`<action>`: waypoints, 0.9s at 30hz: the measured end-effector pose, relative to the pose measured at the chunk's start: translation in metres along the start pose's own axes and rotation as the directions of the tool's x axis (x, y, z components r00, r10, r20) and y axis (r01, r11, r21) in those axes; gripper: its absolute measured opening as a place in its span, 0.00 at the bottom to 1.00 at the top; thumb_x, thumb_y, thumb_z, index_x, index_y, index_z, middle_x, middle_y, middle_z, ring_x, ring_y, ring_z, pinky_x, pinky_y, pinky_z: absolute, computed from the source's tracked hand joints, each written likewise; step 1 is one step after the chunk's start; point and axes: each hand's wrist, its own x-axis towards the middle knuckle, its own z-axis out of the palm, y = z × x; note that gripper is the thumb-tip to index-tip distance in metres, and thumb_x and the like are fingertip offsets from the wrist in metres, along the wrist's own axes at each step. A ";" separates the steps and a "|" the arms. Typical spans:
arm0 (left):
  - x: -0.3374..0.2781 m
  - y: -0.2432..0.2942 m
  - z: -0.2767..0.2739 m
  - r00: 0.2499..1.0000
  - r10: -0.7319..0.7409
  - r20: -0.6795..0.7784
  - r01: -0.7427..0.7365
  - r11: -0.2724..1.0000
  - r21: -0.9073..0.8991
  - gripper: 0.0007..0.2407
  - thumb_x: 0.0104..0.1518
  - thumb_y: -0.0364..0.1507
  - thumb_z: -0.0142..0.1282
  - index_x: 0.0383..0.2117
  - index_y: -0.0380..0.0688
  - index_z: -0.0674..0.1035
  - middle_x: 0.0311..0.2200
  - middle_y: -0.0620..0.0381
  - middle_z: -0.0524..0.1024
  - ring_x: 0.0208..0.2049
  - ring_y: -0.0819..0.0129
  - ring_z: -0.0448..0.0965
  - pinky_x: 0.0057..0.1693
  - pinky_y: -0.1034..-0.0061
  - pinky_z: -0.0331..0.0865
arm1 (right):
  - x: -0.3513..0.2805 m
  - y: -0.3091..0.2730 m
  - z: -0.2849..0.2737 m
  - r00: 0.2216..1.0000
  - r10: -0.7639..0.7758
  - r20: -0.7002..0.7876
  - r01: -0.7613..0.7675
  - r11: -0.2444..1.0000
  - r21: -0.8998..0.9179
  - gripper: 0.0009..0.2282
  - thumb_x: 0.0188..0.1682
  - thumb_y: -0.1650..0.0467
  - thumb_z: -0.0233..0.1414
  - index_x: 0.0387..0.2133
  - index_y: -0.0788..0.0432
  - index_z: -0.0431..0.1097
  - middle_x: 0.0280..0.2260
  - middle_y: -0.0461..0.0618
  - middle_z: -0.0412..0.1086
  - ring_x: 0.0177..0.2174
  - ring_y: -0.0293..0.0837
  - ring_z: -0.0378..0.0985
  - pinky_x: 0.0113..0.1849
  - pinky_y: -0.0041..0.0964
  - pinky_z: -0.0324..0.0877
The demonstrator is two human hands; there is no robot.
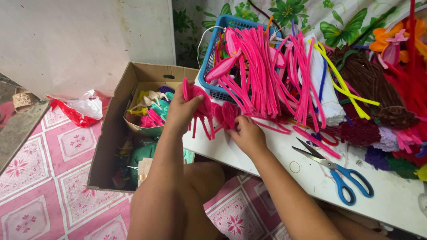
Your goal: The person selects pink pipe cleaners, folds them into petal shapes, and secures the bundle with a rubber band.
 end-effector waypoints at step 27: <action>-0.007 0.016 -0.003 0.998 0.063 0.019 -0.063 0.998 0.001 0.27 0.55 0.26 0.65 0.62 0.42 0.69 0.55 0.30 0.73 0.58 0.34 0.73 0.60 0.44 0.68 | 0.023 -0.007 -0.018 0.953 -0.278 0.123 0.296 0.942 -0.159 0.16 0.52 0.64 0.49 0.54 0.41 0.68 0.41 0.53 0.73 0.43 0.57 0.79 0.46 0.50 0.75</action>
